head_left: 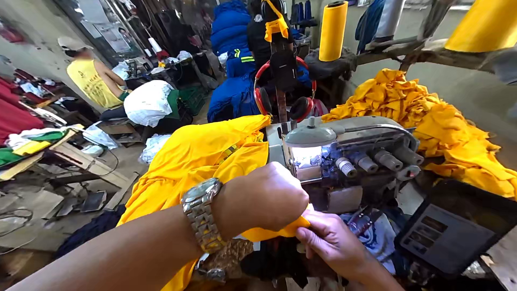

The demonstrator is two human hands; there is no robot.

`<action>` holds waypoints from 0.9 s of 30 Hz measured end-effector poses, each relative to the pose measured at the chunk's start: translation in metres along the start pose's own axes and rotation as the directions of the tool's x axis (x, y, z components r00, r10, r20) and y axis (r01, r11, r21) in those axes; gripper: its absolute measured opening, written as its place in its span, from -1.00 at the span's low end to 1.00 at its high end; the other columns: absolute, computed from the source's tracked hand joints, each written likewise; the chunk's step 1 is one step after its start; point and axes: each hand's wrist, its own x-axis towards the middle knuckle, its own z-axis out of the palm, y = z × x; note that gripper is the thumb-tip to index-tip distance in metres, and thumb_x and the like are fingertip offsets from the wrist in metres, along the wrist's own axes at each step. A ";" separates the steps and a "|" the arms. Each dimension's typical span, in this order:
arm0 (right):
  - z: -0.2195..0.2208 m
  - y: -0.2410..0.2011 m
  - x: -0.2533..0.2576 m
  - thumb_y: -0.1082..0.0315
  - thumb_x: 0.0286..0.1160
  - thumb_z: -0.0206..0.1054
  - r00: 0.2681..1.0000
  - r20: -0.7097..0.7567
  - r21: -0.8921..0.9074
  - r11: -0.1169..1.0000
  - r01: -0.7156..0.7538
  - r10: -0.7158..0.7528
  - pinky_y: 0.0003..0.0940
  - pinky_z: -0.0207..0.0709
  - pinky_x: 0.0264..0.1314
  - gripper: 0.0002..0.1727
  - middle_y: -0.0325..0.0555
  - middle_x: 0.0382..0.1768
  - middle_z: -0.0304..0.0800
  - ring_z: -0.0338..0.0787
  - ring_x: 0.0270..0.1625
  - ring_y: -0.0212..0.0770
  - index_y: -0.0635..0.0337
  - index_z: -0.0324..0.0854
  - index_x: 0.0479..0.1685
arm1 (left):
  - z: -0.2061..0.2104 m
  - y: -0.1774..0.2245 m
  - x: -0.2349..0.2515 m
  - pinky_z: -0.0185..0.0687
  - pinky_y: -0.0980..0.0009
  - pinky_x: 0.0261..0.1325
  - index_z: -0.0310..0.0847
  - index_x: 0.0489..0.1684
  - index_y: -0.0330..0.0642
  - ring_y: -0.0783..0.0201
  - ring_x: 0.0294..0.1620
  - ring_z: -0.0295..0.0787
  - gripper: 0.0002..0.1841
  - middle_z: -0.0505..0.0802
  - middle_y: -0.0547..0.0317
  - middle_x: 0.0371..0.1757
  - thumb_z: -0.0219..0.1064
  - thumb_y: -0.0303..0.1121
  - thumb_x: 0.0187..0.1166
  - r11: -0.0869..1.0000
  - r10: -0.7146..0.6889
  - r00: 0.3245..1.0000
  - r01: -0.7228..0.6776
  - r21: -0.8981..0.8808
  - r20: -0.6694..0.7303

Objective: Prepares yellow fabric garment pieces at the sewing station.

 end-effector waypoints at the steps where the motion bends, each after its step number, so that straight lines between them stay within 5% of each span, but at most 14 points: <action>1: -0.001 0.000 0.000 0.07 0.81 0.18 1.000 0.003 0.001 1.000 0.002 -0.002 -0.53 0.69 -0.37 -0.59 -0.21 -0.33 0.73 0.71 -0.43 -0.46 0.22 0.75 -0.18 | 0.001 0.000 0.000 0.41 0.23 -0.54 0.74 -0.56 0.01 0.26 -0.56 0.63 -0.82 0.69 0.31 -0.57 0.54 -0.21 0.37 1.000 0.009 1.000 -0.009 -0.008 -0.010; 15: -0.005 0.001 -0.002 0.11 0.79 0.21 1.000 -0.028 0.066 0.998 0.010 -0.008 -0.58 0.66 -0.40 -0.61 -0.16 -0.28 0.71 0.69 -0.43 -0.47 0.24 0.71 -0.27 | 0.013 -0.005 0.001 0.39 0.31 -0.58 0.72 -0.50 0.01 0.34 -0.58 0.62 -0.78 0.69 0.34 -0.54 0.52 -0.12 0.43 0.991 0.081 0.993 -0.089 -0.100 -0.083; 18: 0.006 0.001 -0.005 0.11 0.80 0.20 0.996 -0.085 -0.009 1.000 0.028 -0.028 -0.56 0.71 -0.33 -0.64 -0.16 -0.19 0.76 0.74 -0.36 -0.47 0.21 0.76 -0.10 | 0.018 0.002 -0.004 0.36 0.32 -0.59 0.69 -0.49 0.01 0.33 -0.57 0.60 -0.77 0.67 0.34 -0.52 0.42 -0.15 0.55 0.994 0.033 0.997 -0.041 -0.105 -0.073; 22: 0.035 0.008 -0.014 0.06 0.76 0.21 0.991 -0.132 -0.244 0.970 -0.009 -0.024 -0.39 0.77 0.09 -0.61 -0.10 0.26 0.79 0.83 0.04 -0.40 0.13 0.73 0.25 | 0.042 0.012 -0.013 0.54 0.21 -0.47 0.76 -0.34 -0.03 0.22 -0.45 0.71 -0.84 0.75 0.25 -0.43 0.36 -0.23 0.61 0.981 -0.076 0.993 0.058 -0.187 -0.090; 24: 0.034 0.006 -0.013 0.03 0.76 0.21 0.995 -0.101 -0.282 0.959 -0.025 -0.003 -0.33 0.76 0.14 -0.61 -0.12 0.21 0.80 0.82 0.09 -0.37 0.12 0.74 0.20 | 0.048 0.019 -0.017 0.60 0.16 -0.38 0.78 -0.24 -0.02 0.19 -0.36 0.76 -0.85 0.79 0.23 -0.34 0.34 -0.22 0.64 0.965 -0.133 0.987 0.107 -0.238 -0.094; 27: 0.020 -0.003 -0.025 0.03 0.74 0.25 0.993 -0.088 -0.338 0.940 0.043 -0.077 -0.38 0.77 -0.08 -0.65 -0.09 -0.04 0.82 0.81 -0.13 -0.35 0.14 0.74 0.01 | 0.052 0.047 -0.022 0.63 0.02 -0.41 0.74 -0.27 -0.10 0.06 -0.33 0.80 -0.84 0.80 0.12 -0.34 0.34 -0.25 0.62 0.915 -0.225 0.958 0.145 -0.376 -0.178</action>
